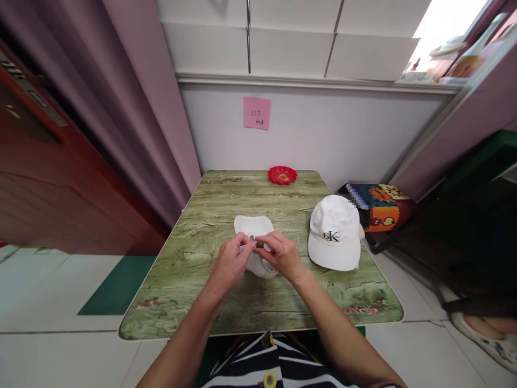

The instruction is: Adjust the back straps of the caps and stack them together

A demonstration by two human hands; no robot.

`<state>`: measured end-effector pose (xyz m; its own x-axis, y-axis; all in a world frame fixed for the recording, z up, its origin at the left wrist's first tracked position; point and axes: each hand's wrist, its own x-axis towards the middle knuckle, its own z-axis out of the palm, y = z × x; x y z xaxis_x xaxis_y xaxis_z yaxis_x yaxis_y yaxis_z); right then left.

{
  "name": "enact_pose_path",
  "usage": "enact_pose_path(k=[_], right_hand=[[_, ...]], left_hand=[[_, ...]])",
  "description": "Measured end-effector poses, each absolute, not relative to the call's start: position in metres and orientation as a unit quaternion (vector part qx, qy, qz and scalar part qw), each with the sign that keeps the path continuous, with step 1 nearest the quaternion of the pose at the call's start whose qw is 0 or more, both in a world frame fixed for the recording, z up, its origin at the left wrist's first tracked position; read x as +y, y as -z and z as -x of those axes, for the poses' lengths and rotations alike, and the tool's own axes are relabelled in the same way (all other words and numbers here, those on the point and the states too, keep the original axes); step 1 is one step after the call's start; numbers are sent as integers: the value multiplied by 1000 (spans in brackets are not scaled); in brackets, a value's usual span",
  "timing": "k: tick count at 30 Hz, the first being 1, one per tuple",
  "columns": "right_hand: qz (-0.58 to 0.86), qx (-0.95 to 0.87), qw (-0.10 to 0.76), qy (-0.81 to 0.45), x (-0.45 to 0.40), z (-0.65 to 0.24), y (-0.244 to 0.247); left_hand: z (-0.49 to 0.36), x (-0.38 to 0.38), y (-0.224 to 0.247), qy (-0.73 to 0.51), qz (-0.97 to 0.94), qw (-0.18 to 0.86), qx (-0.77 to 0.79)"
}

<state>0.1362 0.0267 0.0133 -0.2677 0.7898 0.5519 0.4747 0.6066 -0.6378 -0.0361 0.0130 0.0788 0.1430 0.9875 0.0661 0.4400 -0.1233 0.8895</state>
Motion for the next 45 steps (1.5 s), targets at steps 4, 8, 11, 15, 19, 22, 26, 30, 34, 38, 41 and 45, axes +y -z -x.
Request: enact_pose_path(k=[4, 8, 11, 15, 19, 22, 26, 30, 34, 38, 41, 45], right_hand=[[408, -771, 453, -184, 25, -137, -13], [429, -721, 479, -258, 23, -145, -16], [443, -698, 475, -302, 22, -150, -19], [449, -677, 493, -310, 22, -148, -19], [445, -658, 509, -331, 22, -143, -17], [446, -661, 504, -331, 22, -145, -20], [440, -682, 486, -325, 22, -153, -24], [441, -689, 471, -329, 21, -160, -25], [452, -701, 460, -305, 20, -162, -26], [455, -702, 467, -288, 17, -165, -32], [439, -721, 443, -302, 14, -165, -39], [440, -731, 428, -297, 14, -160, -46]], left_hand=[[35, 6, -86, -357, -659, 417, 514], [43, 9, -88, -403, -633, 448, 486], [50, 14, -84, -434, -614, 479, 452], [49, 25, -69, -424, -655, 472, 410], [39, 35, -54, -379, -722, 413, 406], [35, 38, -52, -371, -751, 362, 408], [36, 36, -53, -374, -770, 306, 416], [42, 33, -46, -456, -708, 297, 450], [47, 32, -42, -477, -703, 288, 442], [47, 29, -45, -470, -702, 296, 446], [44, 27, -45, -441, -715, 332, 430], [40, 27, -42, -420, -730, 378, 384]])
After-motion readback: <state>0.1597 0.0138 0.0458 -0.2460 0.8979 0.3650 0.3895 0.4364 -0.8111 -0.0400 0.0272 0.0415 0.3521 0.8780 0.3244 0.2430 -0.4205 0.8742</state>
